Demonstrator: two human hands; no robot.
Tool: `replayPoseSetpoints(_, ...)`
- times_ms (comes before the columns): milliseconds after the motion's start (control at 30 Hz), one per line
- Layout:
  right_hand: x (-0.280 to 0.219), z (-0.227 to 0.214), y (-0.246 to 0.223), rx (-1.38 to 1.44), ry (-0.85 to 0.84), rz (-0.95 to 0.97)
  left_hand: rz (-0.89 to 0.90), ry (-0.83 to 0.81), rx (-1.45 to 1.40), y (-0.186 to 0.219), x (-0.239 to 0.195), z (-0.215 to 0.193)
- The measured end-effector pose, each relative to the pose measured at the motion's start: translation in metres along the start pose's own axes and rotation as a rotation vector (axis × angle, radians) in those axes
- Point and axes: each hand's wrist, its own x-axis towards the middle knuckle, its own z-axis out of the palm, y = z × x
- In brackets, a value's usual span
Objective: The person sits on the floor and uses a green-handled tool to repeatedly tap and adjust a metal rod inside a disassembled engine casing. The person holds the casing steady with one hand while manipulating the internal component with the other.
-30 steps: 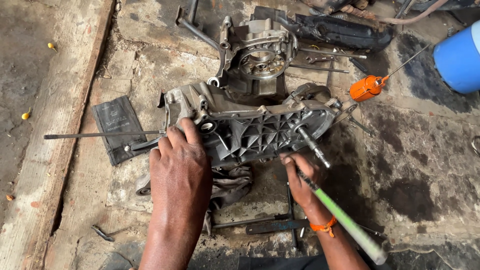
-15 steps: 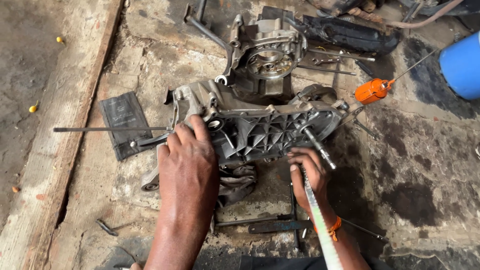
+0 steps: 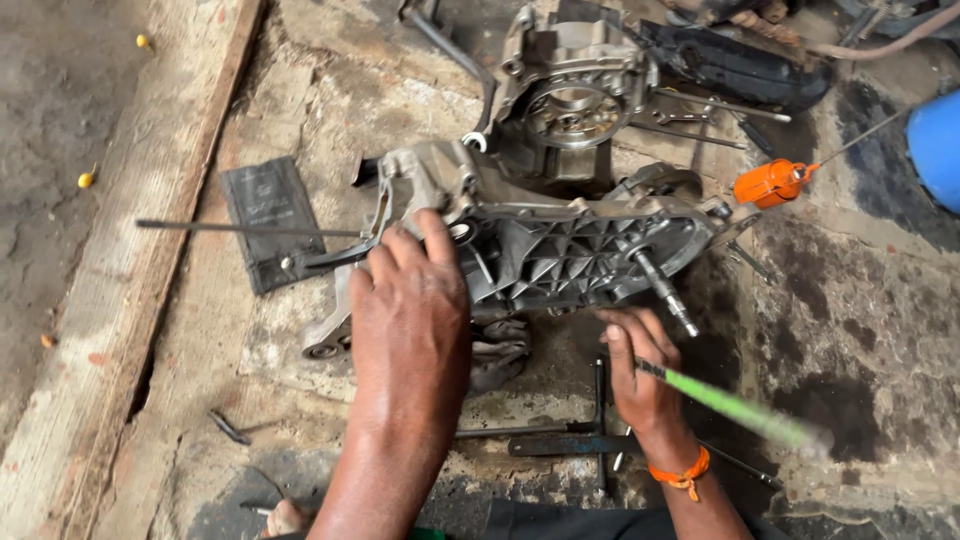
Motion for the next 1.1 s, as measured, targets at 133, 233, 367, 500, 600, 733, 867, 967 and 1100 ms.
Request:
replayPoseSetpoints(133, -0.008, -0.007, 0.024, -0.172, -0.112, 0.043, -0.014, 0.047, 0.019, -0.001, -0.001, 0.003)
replayPoseSetpoints(233, -0.007, -0.017, 0.027, -0.299, -0.25, 0.234, -0.022, 0.071, -0.027, -0.002, -0.004, -0.002)
replayPoseSetpoints(367, -0.002, -0.03, -0.001, -0.175, -0.155, 0.148, -0.022, 0.112, -0.074, -0.005, -0.01, -0.006)
replayPoseSetpoints(500, 0.0, -0.03, -0.005, -0.134, -0.13, 0.19, -0.021, 0.129, -0.09, -0.006, -0.012, -0.01)
replayPoseSetpoints(600, 0.0, -0.027, 0.0, -0.086, -0.138, 0.265, -0.008, 0.12, -0.067, -0.008, -0.011, -0.01)
replayPoseSetpoints(733, -0.001, -0.029, -0.003, -0.111, -0.141, 0.218, 0.013, 0.049, -0.065, -0.009, -0.008, -0.004)
replayPoseSetpoints(867, -0.004, -0.033, 0.003, -0.098, -0.035, 0.168, 0.024, -0.062, -0.065, -0.007, -0.001, -0.001)
replayPoseSetpoints(967, -0.014, -0.016, 0.057, -0.293, 0.121, -0.327, -0.059, -0.039, -0.215, -0.003, 0.005, 0.007)
replayPoseSetpoints(1100, -0.015, -0.022, 0.033, -0.6, 0.228, -0.653, -0.118, 0.135, -0.372, 0.009, 0.009, 0.009)
